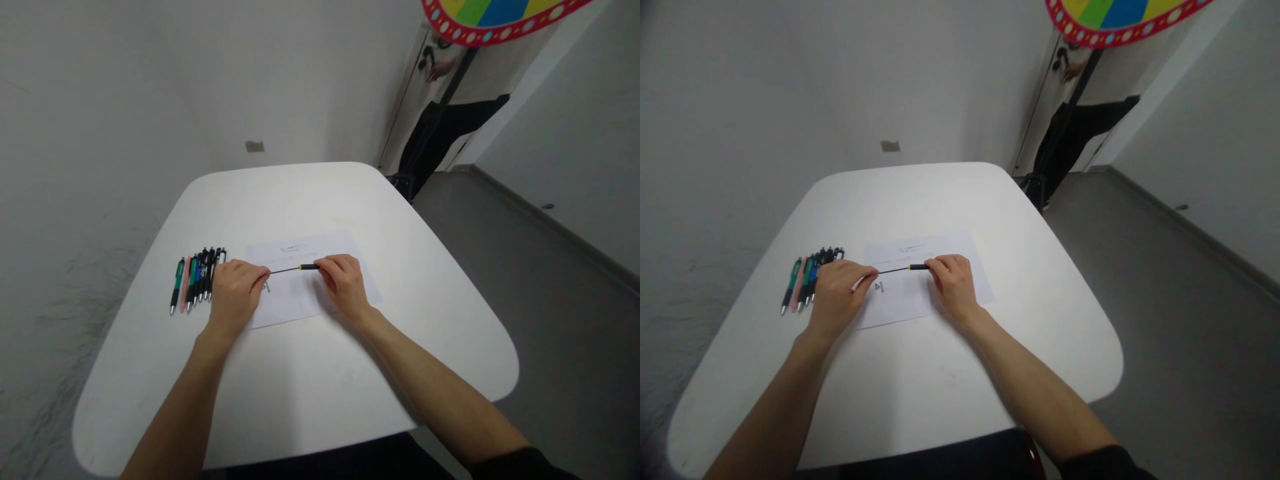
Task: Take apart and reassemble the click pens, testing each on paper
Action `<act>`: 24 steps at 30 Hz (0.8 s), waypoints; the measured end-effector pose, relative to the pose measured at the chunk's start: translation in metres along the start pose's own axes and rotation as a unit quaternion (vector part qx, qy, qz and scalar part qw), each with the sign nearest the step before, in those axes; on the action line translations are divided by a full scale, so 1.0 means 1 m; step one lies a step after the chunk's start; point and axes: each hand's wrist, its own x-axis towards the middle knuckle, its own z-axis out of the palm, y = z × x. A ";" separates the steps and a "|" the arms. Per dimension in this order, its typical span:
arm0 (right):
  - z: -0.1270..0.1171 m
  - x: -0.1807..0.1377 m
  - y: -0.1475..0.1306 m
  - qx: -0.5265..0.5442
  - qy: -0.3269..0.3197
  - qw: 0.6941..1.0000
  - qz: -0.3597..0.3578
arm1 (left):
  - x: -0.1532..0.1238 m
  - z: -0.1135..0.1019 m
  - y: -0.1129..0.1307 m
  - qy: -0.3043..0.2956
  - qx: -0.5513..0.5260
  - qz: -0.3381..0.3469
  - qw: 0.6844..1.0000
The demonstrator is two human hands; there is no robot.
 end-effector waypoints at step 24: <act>0.003 -0.003 -0.008 0.122 -0.048 0.991 0.005 | -0.008 0.022 -0.011 -0.106 0.042 -0.066 0.991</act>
